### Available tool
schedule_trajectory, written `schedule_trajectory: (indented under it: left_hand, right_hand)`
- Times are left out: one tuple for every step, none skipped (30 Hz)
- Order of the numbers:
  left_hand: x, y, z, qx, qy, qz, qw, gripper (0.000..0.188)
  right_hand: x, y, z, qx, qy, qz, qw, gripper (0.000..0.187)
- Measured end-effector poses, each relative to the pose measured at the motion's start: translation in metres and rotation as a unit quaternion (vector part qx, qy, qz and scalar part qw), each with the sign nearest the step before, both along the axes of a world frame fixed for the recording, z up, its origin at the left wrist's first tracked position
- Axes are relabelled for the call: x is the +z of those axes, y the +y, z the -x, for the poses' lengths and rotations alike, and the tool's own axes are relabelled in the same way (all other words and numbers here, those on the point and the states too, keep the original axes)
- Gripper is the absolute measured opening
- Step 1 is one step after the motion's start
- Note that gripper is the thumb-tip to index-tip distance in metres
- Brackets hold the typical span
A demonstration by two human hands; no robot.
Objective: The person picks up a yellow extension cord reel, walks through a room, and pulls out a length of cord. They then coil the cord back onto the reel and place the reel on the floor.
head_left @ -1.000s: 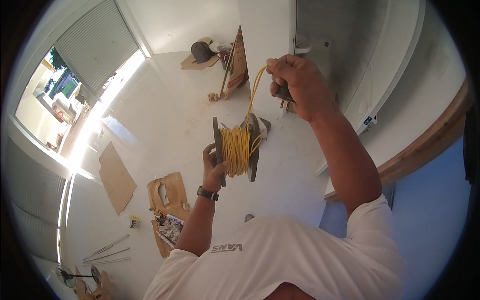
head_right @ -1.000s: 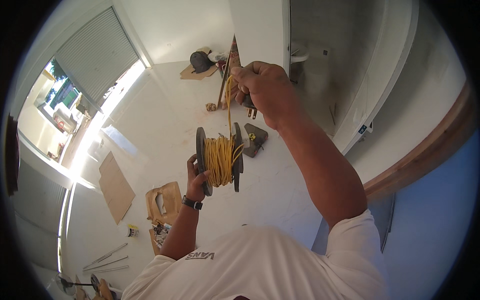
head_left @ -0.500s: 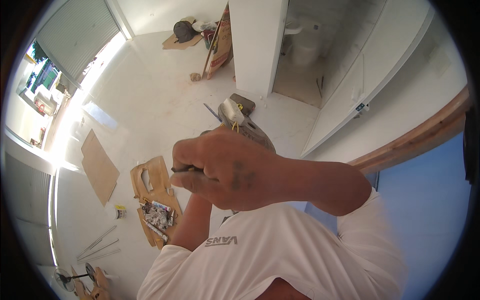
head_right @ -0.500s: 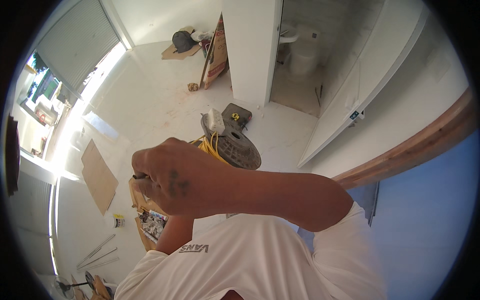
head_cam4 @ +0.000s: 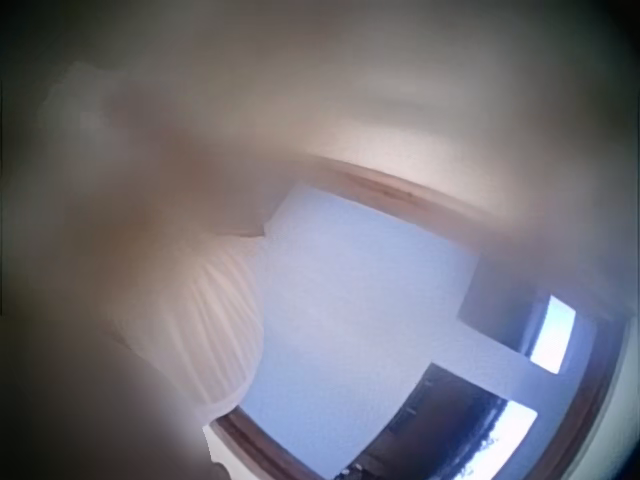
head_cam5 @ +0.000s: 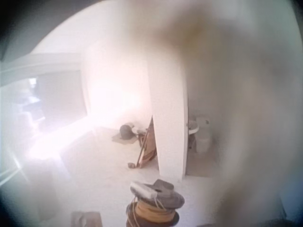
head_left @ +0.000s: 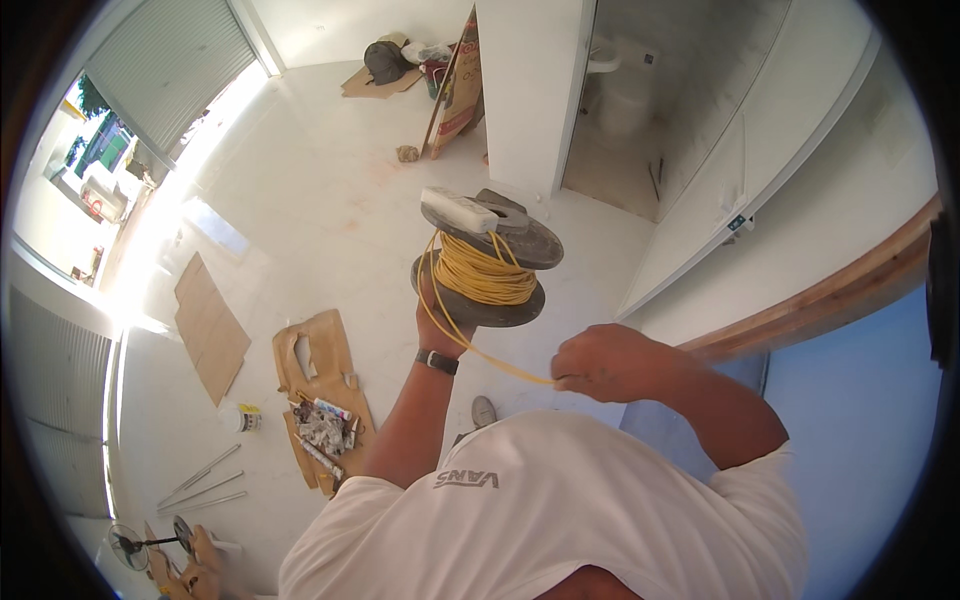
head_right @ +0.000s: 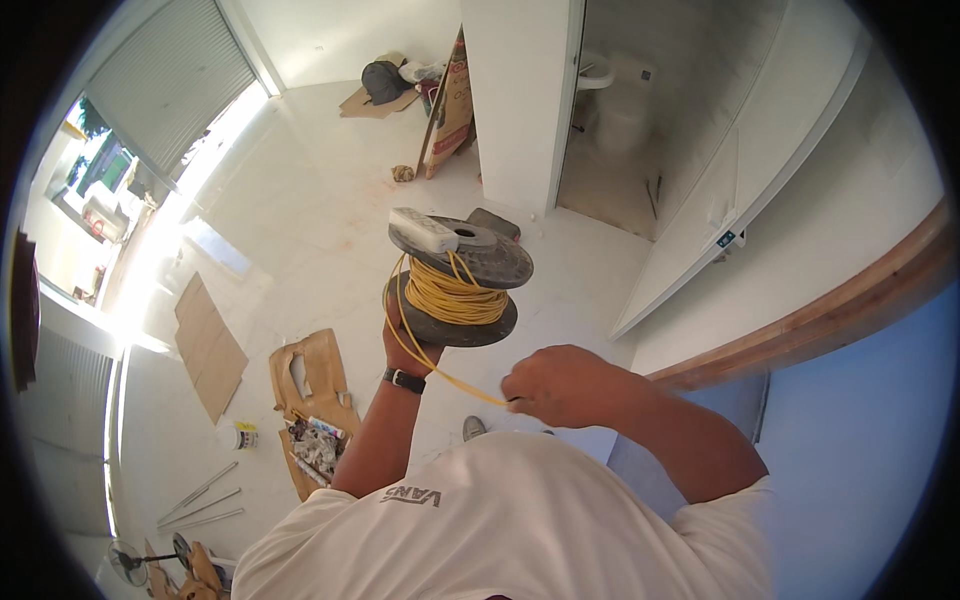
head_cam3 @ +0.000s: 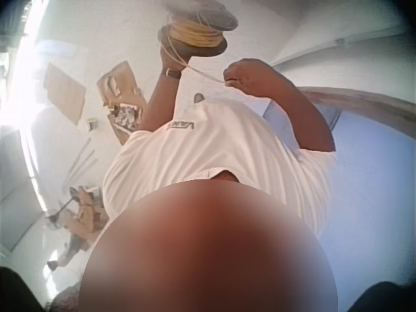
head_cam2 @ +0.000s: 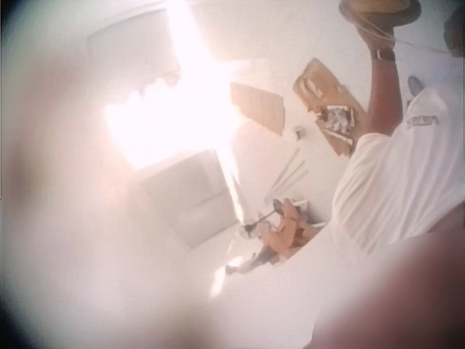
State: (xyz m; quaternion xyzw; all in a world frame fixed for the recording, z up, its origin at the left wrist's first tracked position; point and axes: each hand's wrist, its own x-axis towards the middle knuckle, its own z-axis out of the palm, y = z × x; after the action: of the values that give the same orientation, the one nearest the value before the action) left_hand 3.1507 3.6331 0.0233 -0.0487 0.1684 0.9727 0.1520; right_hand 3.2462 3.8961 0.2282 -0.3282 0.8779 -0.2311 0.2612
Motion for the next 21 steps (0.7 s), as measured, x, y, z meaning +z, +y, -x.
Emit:
schedule_trajectory:
  left_hand:
    - [0.005, -0.004, 0.003, 0.016, 0.018, 0.015, 1.0, 0.063]
    - [0.01, -0.009, 0.003, 0.021, 0.023, -0.001, 1.0, 0.063]
    - [0.015, -0.015, 0.001, 0.024, 0.037, -0.022, 0.999, 0.063]
    - [0.019, -0.018, 0.002, 0.044, 0.047, -0.005, 0.998, 0.065]
    - [0.023, -0.021, 0.001, 0.052, 0.058, -0.014, 0.997, 0.064]
    - [0.026, -0.024, 0.0, 0.06, 0.07, -0.023, 0.996, 0.063]
    - [0.027, -0.027, -0.001, 0.067, 0.073, -0.036, 0.994, 0.062]
    - [0.028, -0.031, -0.004, 0.074, 0.086, -0.025, 0.993, 0.061]
    - [0.028, -0.034, -0.006, 0.079, 0.09, -0.02, 0.993, 0.06]
    - [0.027, -0.039, -0.009, 0.079, 0.1, -0.02, 0.992, 0.06]
    - [0.025, -0.043, -0.013, 0.076, 0.102, -0.006, 0.992, 0.06]
    - [0.023, -0.048, -0.017, 0.065, 0.114, 0.003, 0.991, 0.061]
    - [0.021, -0.052, -0.021, 0.053, 0.124, 0.012, 0.991, 0.062]
    - [0.019, -0.055, -0.025, 0.042, 0.121, 0.012, 0.992, 0.062]
    - [0.017, -0.058, -0.029, 0.031, 0.117, 0.011, 0.993, 0.062]
    - [0.015, -0.06, -0.032, 0.013, 0.13, 0.005, 0.991, 0.062]
    - [0.013, -0.062, -0.035, 0.013, 0.117, 0.013, 0.993, 0.062]
    - [0.011, -0.064, -0.038, 0.007, 0.12, 0.016, 0.993, 0.062]
    - [0.01, -0.066, -0.041, -0.002, 0.122, 0.02, 0.992, 0.062]
    - [0.009, -0.067, -0.043, -0.004, 0.12, 0.026, 0.992, 0.06]
    - [0.009, -0.068, -0.045, -0.008, 0.117, 0.034, 0.993, 0.059]
  right_hand:
    - [-0.002, 0.021, 0.0, -0.046, 0.005, -0.043, 0.998, 0.021]
    - [-0.003, 0.042, -0.001, -0.066, 0.029, -0.084, 0.994, 0.018]
    - [-0.004, 0.059, -0.002, -0.087, 0.054, -0.123, 0.987, 0.015]
    - [-0.006, 0.073, -0.002, -0.102, 0.099, -0.128, 0.982, 0.013]
    - [-0.007, 0.082, -0.003, -0.116, 0.151, -0.122, 0.974, 0.012]
    - [-0.008, 0.087, -0.002, -0.133, 0.175, -0.147, 0.964, 0.011]
    - [-0.008, 0.09, 0.002, -0.145, 0.298, -0.111, 0.937, 0.011]
    - [-0.006, 0.09, 0.008, -0.161, 0.392, -0.107, 0.9, 0.012]
    - [-0.003, 0.09, 0.016, -0.171, 0.493, -0.115, 0.845, 0.013]
    - [0.0, 0.086, 0.023, -0.19, 0.541, -0.163, 0.802, 0.019]
    - [0.003, 0.082, 0.031, -0.252, 0.494, -0.17, 0.815, 0.021]
    - [0.006, 0.077, 0.039, -0.31, 0.452, -0.189, 0.815, 0.024]
    - [0.008, 0.073, 0.048, -0.346, 0.443, -0.198, 0.803, 0.026]
    - [0.009, 0.067, 0.058, -0.379, 0.376, -0.189, 0.824, 0.029]
    - [0.007, 0.061, 0.067, -0.39, 0.344, -0.17, 0.837, 0.031]
    - [0.005, 0.055, 0.075, -0.399, 0.313, -0.153, 0.848, 0.034]
    - [0.003, 0.048, 0.082, -0.398, 0.3, -0.038, 0.866, 0.033]
    - [0.0, 0.041, 0.087, -0.391, 0.283, 0.076, 0.872, 0.032]
    - [0.0, 0.035, 0.091, -0.405, 0.227, 0.183, 0.866, 0.032]
    - [0.0, 0.03, 0.093, -0.402, 0.155, 0.304, 0.85, 0.031]
    - [0.001, 0.021, 0.095, -0.415, 0.043, 0.412, 0.81, 0.031]
